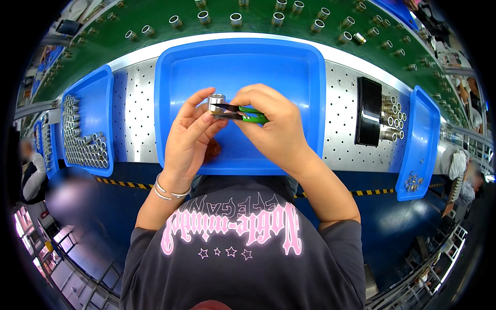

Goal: The person uses pliers to manipulate a small metal ring on a cylindrical metal component. They repeatedly pick up components from a blue tray, adjust the ring with pliers, and place the finished items onto a green conveyor belt. The process involves repetitive handling of multiple identical metal parts.

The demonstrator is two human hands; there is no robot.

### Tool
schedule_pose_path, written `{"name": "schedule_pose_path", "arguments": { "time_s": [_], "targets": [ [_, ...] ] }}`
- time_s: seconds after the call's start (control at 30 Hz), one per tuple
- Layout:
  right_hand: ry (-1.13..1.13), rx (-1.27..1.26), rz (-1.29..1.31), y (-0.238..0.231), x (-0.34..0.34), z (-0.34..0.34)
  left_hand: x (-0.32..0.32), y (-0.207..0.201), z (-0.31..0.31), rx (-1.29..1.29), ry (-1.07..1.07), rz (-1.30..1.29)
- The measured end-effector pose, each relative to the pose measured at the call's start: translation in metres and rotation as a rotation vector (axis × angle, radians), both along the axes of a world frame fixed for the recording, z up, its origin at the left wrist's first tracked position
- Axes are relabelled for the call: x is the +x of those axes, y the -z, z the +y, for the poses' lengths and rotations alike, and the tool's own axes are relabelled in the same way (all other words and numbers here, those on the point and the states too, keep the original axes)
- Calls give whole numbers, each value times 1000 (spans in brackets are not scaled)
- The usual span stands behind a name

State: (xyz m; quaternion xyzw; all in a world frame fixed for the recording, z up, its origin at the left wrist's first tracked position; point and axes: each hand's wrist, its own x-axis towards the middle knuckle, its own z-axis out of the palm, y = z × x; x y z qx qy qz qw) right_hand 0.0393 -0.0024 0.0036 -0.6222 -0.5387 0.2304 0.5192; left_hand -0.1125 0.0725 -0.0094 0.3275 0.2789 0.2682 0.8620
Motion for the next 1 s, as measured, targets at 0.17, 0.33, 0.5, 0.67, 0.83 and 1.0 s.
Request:
{"name": "schedule_pose_path", "arguments": {
  "time_s": [0.17, 0.33, 0.5, 0.67, 0.83, 1.0],
  "targets": [
    [14, -2, 136, 4, -1, 1, 0, 1, 1, -33, 48, -4],
    [-3, -152, 295, 2, 3, -2, -2, -1, 1, -99, 43, -18],
    [2, -91, 178, -2, -1, -2, -1, 2, -3, 66, 68, 29],
    [-4, -27, 91, -2, -3, -2, -1, 2, -3, 120, 88, 61],
    [-11, -30, 13, -6, -3, -7, -2, 3, -7, 232, 98, 94],
    [60, 40, 15, -4, 2, -9, -5, 1, -7, 261, 136, 59]
  ]
}}
